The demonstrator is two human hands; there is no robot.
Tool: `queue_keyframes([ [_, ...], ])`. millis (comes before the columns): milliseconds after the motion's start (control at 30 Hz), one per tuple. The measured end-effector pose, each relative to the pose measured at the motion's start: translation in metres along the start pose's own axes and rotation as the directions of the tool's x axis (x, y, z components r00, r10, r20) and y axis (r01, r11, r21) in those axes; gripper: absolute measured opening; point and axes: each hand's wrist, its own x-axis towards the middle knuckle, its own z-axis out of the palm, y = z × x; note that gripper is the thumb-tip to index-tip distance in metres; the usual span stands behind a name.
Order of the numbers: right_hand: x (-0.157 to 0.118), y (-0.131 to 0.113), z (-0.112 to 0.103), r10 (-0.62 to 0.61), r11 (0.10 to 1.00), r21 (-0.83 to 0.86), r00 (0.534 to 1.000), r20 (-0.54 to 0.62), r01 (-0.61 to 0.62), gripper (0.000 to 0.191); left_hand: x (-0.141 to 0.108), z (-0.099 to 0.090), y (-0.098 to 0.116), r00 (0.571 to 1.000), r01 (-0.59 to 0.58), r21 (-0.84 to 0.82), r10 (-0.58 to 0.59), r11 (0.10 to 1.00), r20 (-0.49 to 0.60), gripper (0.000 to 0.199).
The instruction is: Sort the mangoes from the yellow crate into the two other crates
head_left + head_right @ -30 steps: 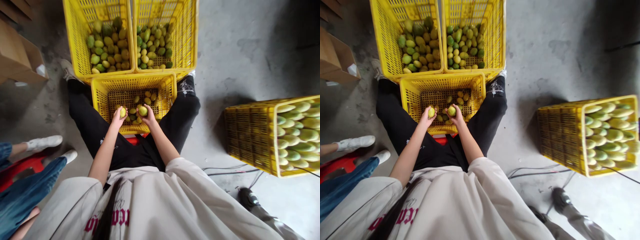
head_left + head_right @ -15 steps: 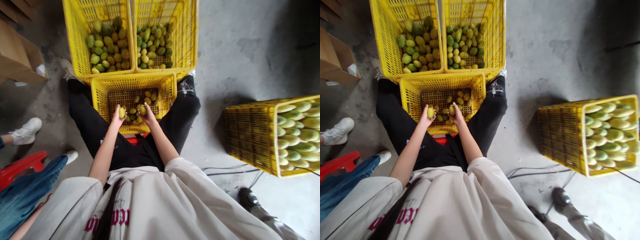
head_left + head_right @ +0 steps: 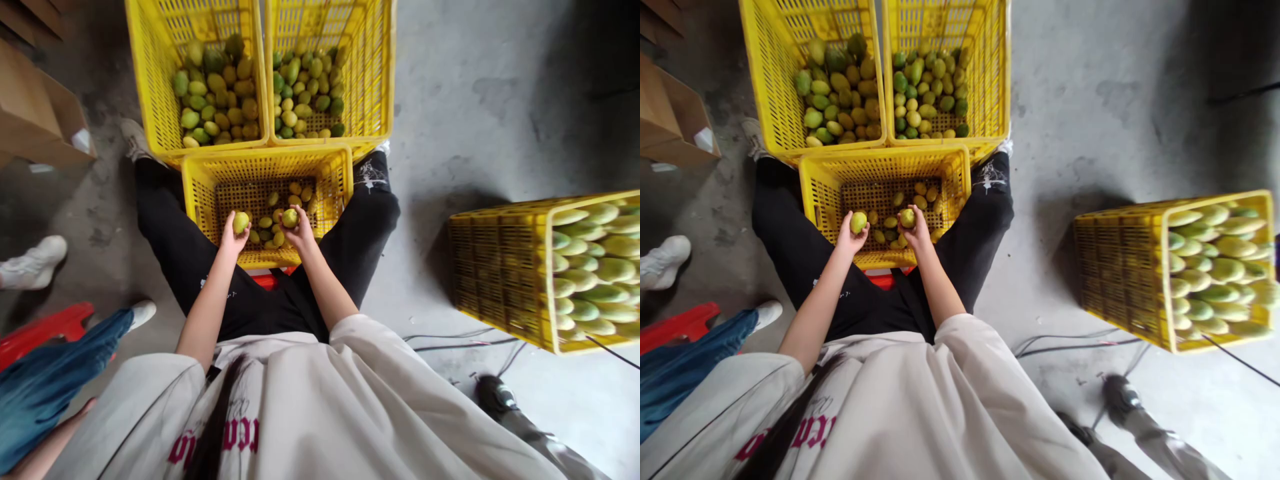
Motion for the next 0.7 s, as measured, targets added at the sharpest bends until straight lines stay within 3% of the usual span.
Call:
queue_keyframes([
  [167,0.005,0.000,-0.005,-0.015,1.000,0.009,0.999,0.033,0.014,0.009,-0.007,0.004,0.000,1.000,0.014,0.046,-0.013,0.999,-0.015,0.027],
  [300,0.008,0.003,-0.008,0.013,1.000,-0.022,0.999,0.044,-0.012,0.010,-0.009,0.005,-0.002,1.000,0.025,0.101,-0.023,0.995,-0.017,0.017],
  [467,0.008,0.008,-0.006,0.043,0.997,-0.069,0.995,0.086,-0.037,0.010,-0.007,0.003,-0.006,0.993,0.075,0.176,-0.090,0.982,0.077,0.010],
  [600,0.012,0.009,-0.006,0.032,0.998,-0.059,0.996,0.080,-0.027,0.021,-0.003,0.004,-0.007,0.996,0.012,0.187,-0.028,0.982,0.084,0.030],
  [700,0.015,0.006,-0.006,0.012,1.000,0.000,0.999,0.033,-0.012,0.020,-0.002,0.006,-0.005,0.998,-0.048,0.100,0.043,0.994,0.055,0.026],
])
